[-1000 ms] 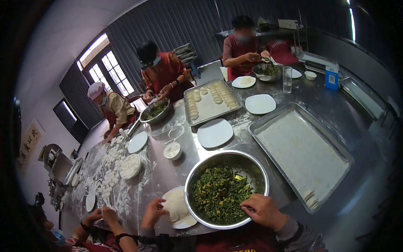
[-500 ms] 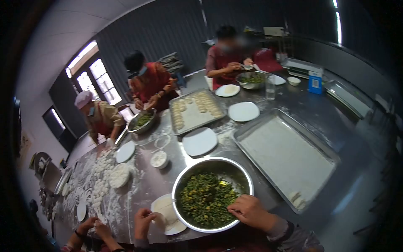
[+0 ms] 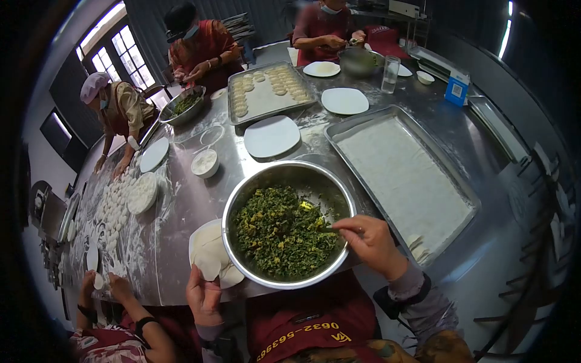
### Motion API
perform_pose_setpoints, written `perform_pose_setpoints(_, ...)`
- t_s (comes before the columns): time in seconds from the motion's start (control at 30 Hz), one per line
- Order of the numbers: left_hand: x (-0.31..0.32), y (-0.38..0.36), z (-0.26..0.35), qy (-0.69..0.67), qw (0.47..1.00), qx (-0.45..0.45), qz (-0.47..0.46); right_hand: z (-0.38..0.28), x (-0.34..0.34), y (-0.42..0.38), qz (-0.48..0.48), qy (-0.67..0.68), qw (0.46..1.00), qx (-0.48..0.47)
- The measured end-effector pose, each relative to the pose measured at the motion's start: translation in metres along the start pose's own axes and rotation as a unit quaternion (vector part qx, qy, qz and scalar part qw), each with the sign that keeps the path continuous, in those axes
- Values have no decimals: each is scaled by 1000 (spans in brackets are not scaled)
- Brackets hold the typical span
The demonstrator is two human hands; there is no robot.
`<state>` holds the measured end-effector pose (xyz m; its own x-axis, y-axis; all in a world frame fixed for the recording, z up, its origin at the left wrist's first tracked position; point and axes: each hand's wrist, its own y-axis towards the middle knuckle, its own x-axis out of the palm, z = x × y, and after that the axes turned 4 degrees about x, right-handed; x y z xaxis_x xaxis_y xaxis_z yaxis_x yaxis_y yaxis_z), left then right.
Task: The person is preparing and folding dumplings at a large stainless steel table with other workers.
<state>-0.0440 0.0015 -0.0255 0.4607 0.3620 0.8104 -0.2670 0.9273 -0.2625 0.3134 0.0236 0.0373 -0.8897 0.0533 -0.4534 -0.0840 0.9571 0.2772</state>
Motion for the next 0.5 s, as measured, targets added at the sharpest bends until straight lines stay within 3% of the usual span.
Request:
perform_pose_setpoints(0.03,-3,0,0,-45,999,-19,12,7,2,3,17,12,1000,9)
perform_pose_setpoints(0.13,-10,0,0,-3,998,-14,-54,9,4,23,34,-37,999,-4)
perform_pose_setpoints(0.23,1,-5,0,-26,1000,2,-18,26,16,44,37,-113,991,-56)
perform_pose_setpoints(0.47,17,-20,1,-28,994,-9,-101,30,17,46,46,56,994,79)
perform_pose_setpoints(0.5,17,-22,-1,-18,995,-19,-100,29,14,44,36,21,996,74)
